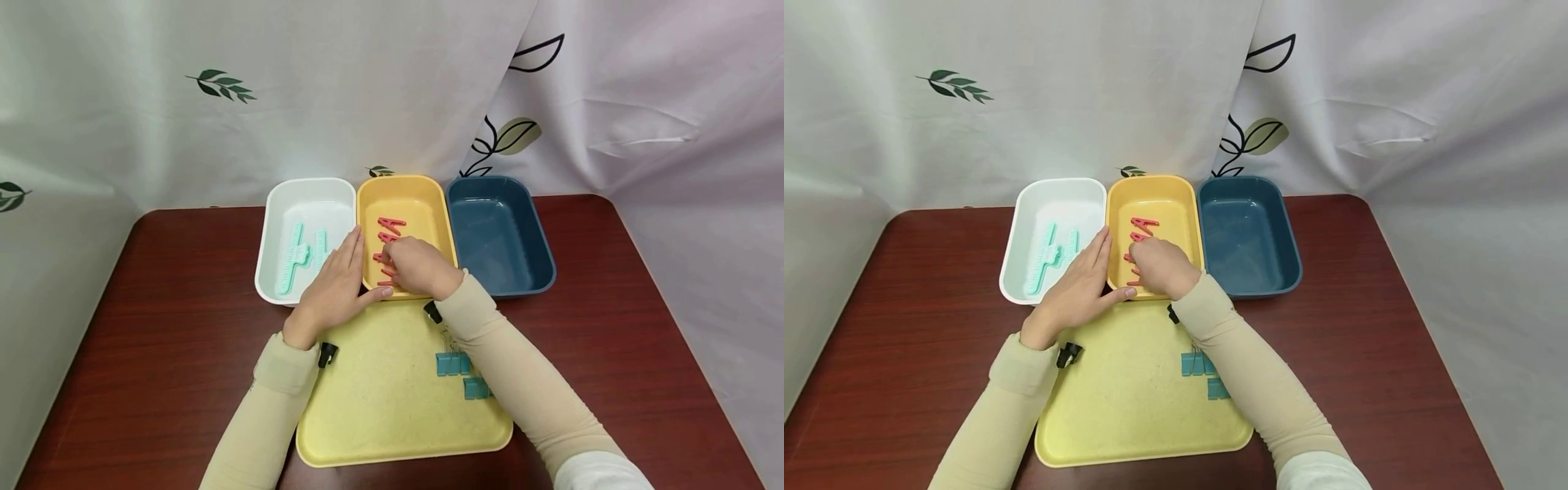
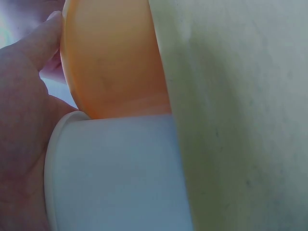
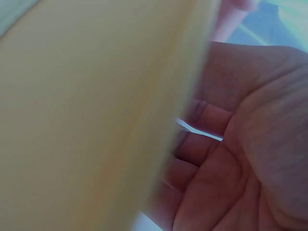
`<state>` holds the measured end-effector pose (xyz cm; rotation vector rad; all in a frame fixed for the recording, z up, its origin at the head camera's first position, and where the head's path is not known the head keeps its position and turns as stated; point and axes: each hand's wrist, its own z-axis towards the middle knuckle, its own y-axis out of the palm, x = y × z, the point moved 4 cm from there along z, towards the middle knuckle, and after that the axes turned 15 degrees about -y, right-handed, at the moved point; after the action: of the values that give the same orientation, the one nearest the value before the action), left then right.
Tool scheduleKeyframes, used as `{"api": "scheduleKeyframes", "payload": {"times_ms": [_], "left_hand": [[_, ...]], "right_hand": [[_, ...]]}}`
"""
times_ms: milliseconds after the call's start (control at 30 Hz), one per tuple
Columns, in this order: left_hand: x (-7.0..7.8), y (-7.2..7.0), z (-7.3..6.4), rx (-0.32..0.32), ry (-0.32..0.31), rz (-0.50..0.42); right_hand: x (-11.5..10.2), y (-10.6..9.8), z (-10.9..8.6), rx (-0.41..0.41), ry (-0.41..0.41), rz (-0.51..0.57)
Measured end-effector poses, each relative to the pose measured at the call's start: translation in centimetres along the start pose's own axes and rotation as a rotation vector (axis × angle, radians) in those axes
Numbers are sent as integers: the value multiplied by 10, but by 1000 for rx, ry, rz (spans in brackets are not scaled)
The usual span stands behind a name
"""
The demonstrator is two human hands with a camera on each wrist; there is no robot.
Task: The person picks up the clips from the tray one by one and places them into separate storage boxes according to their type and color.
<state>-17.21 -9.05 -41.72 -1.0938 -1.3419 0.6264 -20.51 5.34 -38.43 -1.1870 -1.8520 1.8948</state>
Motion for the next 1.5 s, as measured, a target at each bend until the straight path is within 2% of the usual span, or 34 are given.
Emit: {"api": "scheduleKeyframes", "payload": {"times_ms": [533, 967, 1167, 1300, 1500], "left_hand": [[0, 1, -2, 5, -6, -14], [9, -7, 1, -7, -5, -68], [12, -12, 2, -6, -24, -54], [17, -14, 3, 21, -28, -36], [32, -16, 9, 48, 15, -13]], "right_hand": [[-7, -16, -28, 64, -27, -18], [-7, -25, -63, 183, -43, -27], [-9, -29, -80, 231, -46, -21], [-9, -30, -93, 254, -50, -7], [-7, -26, -109, 286, -67, 30]]}}
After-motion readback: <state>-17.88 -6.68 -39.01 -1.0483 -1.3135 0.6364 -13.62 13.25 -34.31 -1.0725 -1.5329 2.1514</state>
